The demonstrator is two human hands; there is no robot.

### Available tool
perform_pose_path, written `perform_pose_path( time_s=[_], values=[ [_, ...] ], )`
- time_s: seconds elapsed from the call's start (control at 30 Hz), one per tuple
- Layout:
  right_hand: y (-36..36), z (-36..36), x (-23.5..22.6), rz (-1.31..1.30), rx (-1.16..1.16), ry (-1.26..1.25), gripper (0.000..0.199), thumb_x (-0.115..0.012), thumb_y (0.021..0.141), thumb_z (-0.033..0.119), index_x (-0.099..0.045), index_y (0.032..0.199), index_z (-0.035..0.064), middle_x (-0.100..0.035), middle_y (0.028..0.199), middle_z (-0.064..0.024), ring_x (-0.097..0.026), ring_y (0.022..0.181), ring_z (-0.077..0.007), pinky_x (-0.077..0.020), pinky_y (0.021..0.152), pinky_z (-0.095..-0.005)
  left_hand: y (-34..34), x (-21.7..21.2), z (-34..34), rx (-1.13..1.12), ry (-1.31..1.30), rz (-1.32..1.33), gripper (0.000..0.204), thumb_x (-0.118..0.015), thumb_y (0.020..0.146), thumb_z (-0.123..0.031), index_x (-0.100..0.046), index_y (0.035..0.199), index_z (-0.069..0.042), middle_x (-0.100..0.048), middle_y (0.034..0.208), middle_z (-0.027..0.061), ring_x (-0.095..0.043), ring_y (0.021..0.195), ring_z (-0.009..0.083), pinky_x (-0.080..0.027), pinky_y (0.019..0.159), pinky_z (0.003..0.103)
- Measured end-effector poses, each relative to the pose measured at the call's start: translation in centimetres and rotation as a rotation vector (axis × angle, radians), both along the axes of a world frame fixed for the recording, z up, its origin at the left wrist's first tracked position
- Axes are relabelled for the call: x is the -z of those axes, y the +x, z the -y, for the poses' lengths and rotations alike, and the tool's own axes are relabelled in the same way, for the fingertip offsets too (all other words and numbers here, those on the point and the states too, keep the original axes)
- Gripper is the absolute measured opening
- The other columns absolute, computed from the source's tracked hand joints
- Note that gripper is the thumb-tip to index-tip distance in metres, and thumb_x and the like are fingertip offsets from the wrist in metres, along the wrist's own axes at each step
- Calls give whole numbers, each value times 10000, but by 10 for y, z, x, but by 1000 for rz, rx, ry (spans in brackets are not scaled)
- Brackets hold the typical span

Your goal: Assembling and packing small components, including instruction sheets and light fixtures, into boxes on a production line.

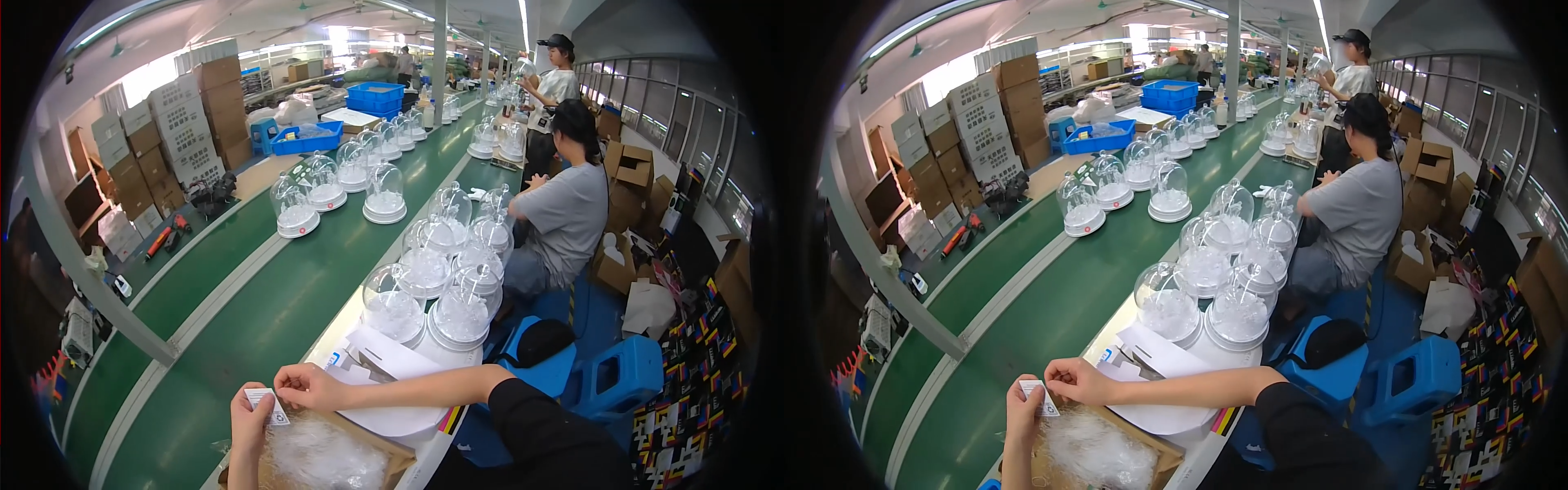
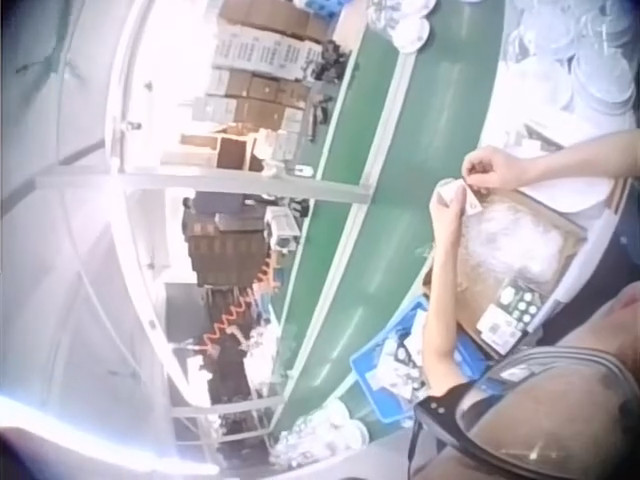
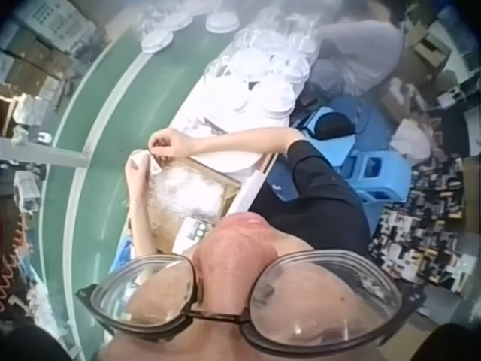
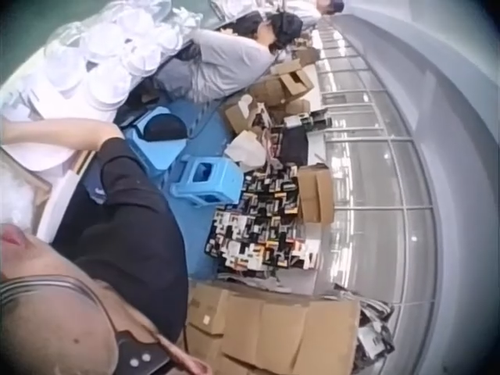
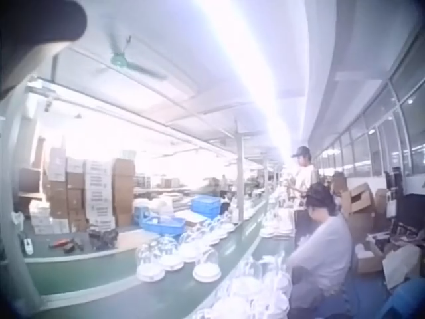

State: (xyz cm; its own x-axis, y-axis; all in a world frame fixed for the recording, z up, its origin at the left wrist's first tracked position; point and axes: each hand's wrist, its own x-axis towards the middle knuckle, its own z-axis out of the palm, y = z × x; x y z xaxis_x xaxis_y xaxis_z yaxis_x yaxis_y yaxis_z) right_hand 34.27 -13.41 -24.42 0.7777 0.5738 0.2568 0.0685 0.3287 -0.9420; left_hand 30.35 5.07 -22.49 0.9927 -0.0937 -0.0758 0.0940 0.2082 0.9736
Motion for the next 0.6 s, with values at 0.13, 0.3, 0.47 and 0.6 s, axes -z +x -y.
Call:
perform_pose_path(
  time_s=[0.13, 0.3, 0.47, 0.6],
  values=[
    [0, -12, 7, -38, -6, 39, 51, -581, 919, 92, -565, 931, 46, -581, 741, 9, -563, 663, -57, -454, 561, -219, -3, 10, -10, -61, 22, -30, 206, -663, 844, -51, -546, 1012, -26, -586, 858, 13, -569, 743, 81, -473, 646, 230],
    [12, -1, 9, -59, -2, 79, 61, -581, 927, 96, -588, 931, 35, -619, 774, -24, -605, 669, -86, -503, 596, -239, 6, 5, -3, -25, 124, 26, 263, -684, 857, -125, -556, 1060, -19, -592, 914, 16, -567, 817, 95, -485, 727, 257],
    [10, -1, -8, -104, 83, -15, 63, -591, 905, 86, -591, 925, 27, -600, 741, -8, -561, 624, -58, -446, 541, -199, 10, 5, -5, 10, 33, -5, 204, -657, 894, -136, -557, 1040, -36, -610, 860, -3, -579, 767, 70, -478, 675, 236],
    [8, -1, -11, -110, 68, -27, 62, -601, 891, 42, -603, 935, -2, -613, 771, -23, -582, 640, -74, -469, 572, -210, 4, -4, -6, 24, -32, -35, 191, -649, 905, -136, -547, 1033, -37, -620, 862, -5, -585, 749, 59, -484, 654, 227]
  ],
)
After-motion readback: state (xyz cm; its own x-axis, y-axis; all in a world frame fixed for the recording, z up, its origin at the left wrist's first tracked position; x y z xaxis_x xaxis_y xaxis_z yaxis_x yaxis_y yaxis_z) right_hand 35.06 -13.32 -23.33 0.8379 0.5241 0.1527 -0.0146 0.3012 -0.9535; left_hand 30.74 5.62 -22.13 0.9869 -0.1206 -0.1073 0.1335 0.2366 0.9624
